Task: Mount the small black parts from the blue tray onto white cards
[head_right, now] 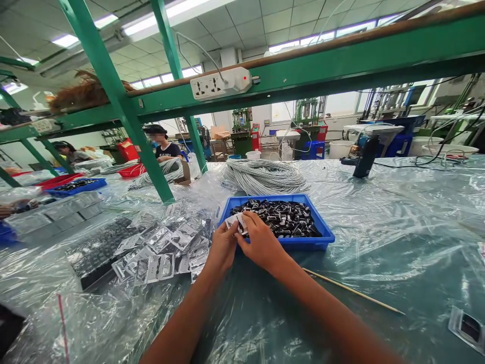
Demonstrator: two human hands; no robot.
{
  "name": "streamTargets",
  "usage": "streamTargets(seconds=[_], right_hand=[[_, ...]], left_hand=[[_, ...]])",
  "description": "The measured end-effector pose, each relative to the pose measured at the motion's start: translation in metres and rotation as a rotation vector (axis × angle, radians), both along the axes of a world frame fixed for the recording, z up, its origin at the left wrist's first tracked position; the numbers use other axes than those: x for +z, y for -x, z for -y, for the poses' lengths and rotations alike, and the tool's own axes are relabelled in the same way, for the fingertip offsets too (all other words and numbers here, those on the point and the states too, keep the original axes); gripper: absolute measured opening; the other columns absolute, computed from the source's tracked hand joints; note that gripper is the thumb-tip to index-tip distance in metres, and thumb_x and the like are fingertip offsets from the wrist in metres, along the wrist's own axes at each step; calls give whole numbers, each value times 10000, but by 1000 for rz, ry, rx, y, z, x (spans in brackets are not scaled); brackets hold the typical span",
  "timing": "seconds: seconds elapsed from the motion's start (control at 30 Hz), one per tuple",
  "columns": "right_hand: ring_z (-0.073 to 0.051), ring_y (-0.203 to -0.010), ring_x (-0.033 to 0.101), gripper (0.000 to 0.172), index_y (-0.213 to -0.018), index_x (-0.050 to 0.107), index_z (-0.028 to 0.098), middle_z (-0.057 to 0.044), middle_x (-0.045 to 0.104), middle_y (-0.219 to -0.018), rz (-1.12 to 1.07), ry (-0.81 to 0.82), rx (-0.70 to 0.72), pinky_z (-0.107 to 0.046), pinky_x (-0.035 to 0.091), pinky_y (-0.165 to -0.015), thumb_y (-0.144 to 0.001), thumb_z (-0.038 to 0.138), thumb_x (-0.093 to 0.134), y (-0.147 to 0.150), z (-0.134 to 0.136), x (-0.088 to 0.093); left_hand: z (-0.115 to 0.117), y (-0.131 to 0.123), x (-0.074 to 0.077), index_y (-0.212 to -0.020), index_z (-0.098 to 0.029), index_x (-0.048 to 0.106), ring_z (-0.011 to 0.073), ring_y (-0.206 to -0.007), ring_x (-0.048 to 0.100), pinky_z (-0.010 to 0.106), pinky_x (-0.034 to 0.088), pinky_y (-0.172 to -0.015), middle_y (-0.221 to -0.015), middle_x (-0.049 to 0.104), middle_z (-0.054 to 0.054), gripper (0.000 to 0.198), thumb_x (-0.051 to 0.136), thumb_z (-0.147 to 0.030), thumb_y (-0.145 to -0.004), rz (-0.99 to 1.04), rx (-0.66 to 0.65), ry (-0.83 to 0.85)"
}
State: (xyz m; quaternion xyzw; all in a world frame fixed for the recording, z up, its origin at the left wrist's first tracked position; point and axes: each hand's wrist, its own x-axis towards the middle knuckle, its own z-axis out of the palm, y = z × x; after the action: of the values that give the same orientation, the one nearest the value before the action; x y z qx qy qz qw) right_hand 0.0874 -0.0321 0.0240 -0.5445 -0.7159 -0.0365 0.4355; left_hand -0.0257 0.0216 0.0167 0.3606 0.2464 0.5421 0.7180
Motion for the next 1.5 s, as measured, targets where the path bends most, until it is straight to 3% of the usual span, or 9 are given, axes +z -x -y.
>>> streamTargets(seconds=[0.2, 0.37, 0.53, 0.63, 0.73, 0.97, 1.13, 1.27, 1.5], right_hand=[[-233, -1004, 681, 178, -1043, 640, 189, -101, 701, -1111, -245, 51, 93, -386, 573, -851, -874, 201, 587, -7, -1, 8], [-226, -775, 714, 180, -922, 708, 179, -67, 747, -821, -10, 244, -2, -350, 564, -756, -868, 147, 539, -28, -5, 10], [-321, -1164, 611, 339, -1184, 653, 154, -168, 653, -1236, 110, 85, -217, -488, 522, -945, -880, 137, 504, -39, -8, 8], [-310, -1297, 510, 403, -1313, 573, 180, -147, 541, -1400, 101, 4, -131, -513, 470, -1040, -919, 229, 510, -32, -6, 9], [-275, -1246, 565, 399, -1332, 564, 184, -139, 586, -1358, 68, 17, -39, -477, 480, -1045, -947, 236, 471, -21, -4, 6], [-282, -1243, 573, 431, -1351, 545, 159, -158, 600, -1348, -32, -7, -21, -471, 491, -1026, -932, 244, 487, 3, 0, -6], [-241, -876, 724, 212, -1084, 660, 197, -76, 758, -960, -249, 85, 19, -371, 575, -792, -906, 269, 571, -3, 1, 2], [-217, -838, 733, 154, -1010, 665, 195, -48, 768, -909, -235, 197, 135, -317, 564, -744, -904, 200, 555, -17, -3, 14], [-284, -867, 724, 347, -1240, 603, 103, -160, 745, -932, 187, 264, -136, -376, 549, -775, -942, 109, 427, -17, -11, 15]], left_hand=[[-1, 3, 2, -834, -168, 649, 121, -696, 596, 239, 447, -690, -748, 657, -8, 385, 874, -305, -553, -99, -5, -164], [-13, 6, -5, -839, -192, 652, 140, -691, 592, 255, 439, -694, -712, 645, -12, 298, 815, -280, -606, -328, 203, -230], [-20, 9, 1, -818, -176, 606, 151, -723, 622, 284, 462, -743, -737, 661, 0, 280, 769, -268, -609, -157, 184, -58], [-14, 7, 7, -824, -161, 608, 159, -738, 633, 286, 480, -721, -799, 685, 23, 314, 781, -262, -582, -47, 31, -25], [-6, 4, 9, -868, -148, 622, 147, -742, 631, 271, 482, -707, -841, 691, 29, 359, 814, -284, -597, -13, -24, -10], [-2, 8, 8, -868, -150, 654, 110, -627, 590, 228, 437, -624, -713, 671, -4, 453, 889, -305, -513, -136, 93, -51], [-8, 16, 12, -849, -176, 693, 117, -603, 578, 235, 442, -609, -704, 664, -2, 356, 850, -318, -562, -292, 36, -249], [-7, 17, 19, -800, -197, 710, 153, -676, 599, 247, 441, -642, -767, 689, 17, 243, 820, -272, -597, -509, 186, -435], [-13, 30, 27, -857, -197, 662, 193, -736, 615, 303, 463, -749, -816, 670, 38, 164, 714, -263, -716, -715, 621, -505]])
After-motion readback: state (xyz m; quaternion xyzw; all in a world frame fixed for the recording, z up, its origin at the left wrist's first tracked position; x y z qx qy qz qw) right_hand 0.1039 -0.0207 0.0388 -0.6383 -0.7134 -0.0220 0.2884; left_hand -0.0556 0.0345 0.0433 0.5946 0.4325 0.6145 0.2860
